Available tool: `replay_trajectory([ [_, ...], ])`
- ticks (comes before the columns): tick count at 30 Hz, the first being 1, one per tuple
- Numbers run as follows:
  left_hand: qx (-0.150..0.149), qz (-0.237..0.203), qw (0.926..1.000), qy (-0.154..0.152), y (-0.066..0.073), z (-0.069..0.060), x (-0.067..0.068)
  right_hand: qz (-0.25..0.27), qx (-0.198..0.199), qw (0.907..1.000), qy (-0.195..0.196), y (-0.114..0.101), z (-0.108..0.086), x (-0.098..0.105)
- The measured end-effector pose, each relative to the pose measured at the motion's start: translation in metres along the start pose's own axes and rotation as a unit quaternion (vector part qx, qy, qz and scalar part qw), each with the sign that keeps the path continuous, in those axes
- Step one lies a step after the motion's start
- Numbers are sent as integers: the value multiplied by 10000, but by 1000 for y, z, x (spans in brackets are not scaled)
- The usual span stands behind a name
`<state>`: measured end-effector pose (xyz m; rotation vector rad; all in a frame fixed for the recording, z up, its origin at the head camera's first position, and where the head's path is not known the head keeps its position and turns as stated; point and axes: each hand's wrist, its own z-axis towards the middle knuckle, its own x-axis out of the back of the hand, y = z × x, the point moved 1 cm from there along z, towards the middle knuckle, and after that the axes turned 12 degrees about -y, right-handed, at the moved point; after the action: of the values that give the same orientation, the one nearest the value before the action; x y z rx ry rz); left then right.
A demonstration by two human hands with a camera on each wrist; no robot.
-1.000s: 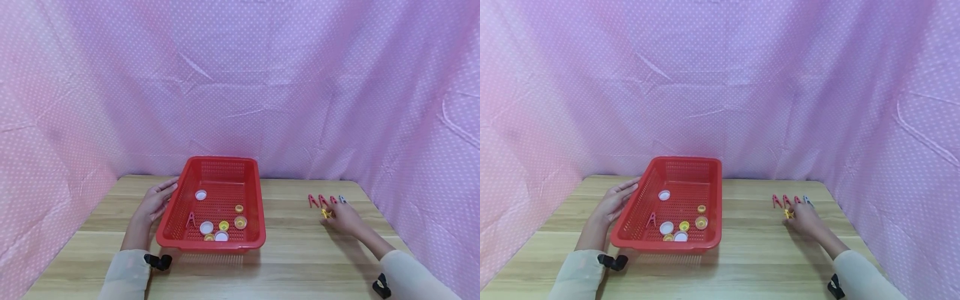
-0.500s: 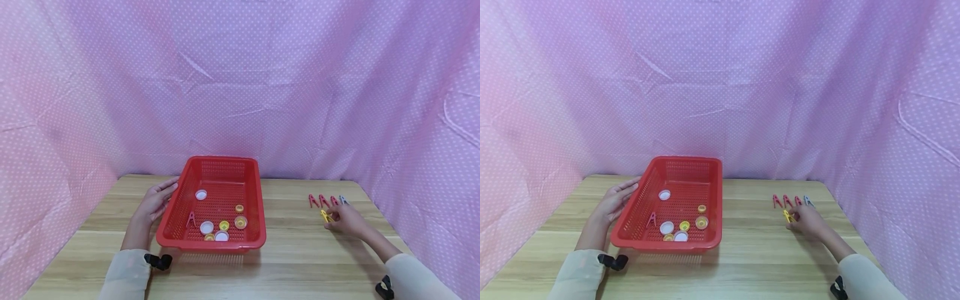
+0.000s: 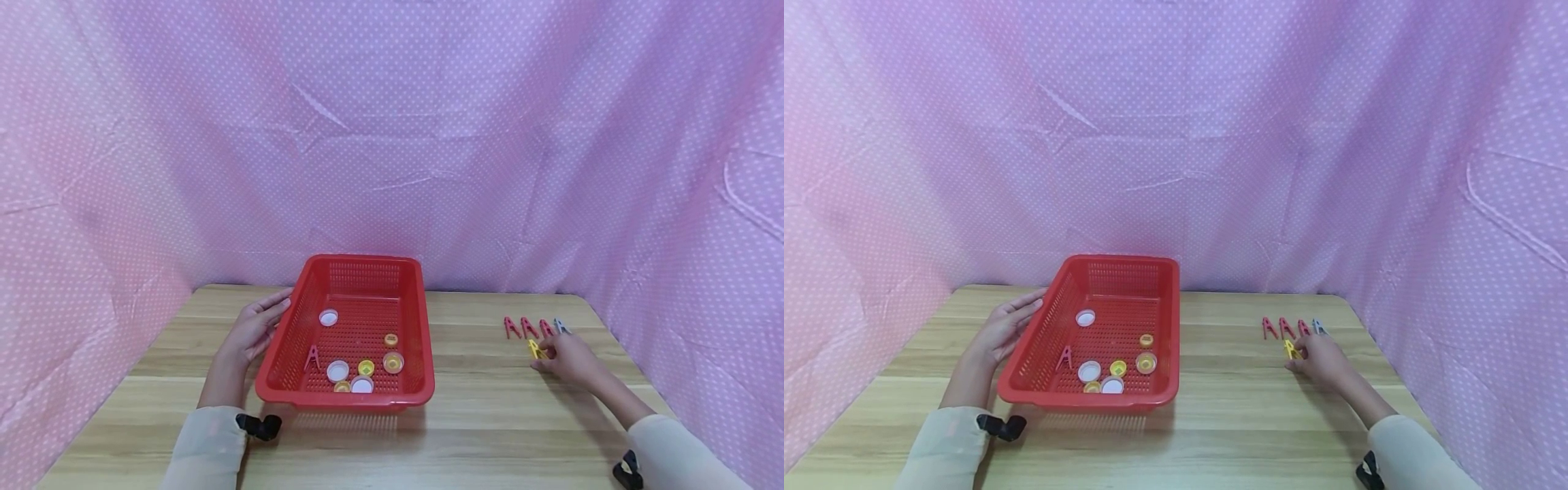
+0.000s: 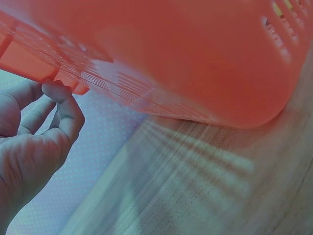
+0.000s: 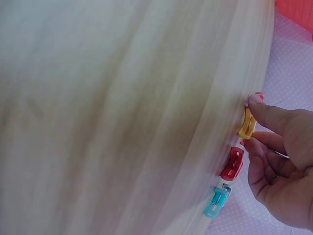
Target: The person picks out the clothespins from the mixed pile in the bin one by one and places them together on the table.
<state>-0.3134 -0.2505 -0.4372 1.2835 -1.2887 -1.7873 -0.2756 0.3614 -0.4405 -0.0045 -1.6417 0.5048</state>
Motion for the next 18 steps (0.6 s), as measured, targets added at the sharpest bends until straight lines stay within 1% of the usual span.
replay_trajectory([
  [8,50,-60,10000,0,2,-1,-2,-50,-96,9999,101,-1,-2,3],
  [16,91,9,9999,75,0,0,0,-5,-188,9998,107,-2,-2,5],
  [18,114,9,9999,85,0,1,0,16,-154,9998,127,-3,-1,6],
])
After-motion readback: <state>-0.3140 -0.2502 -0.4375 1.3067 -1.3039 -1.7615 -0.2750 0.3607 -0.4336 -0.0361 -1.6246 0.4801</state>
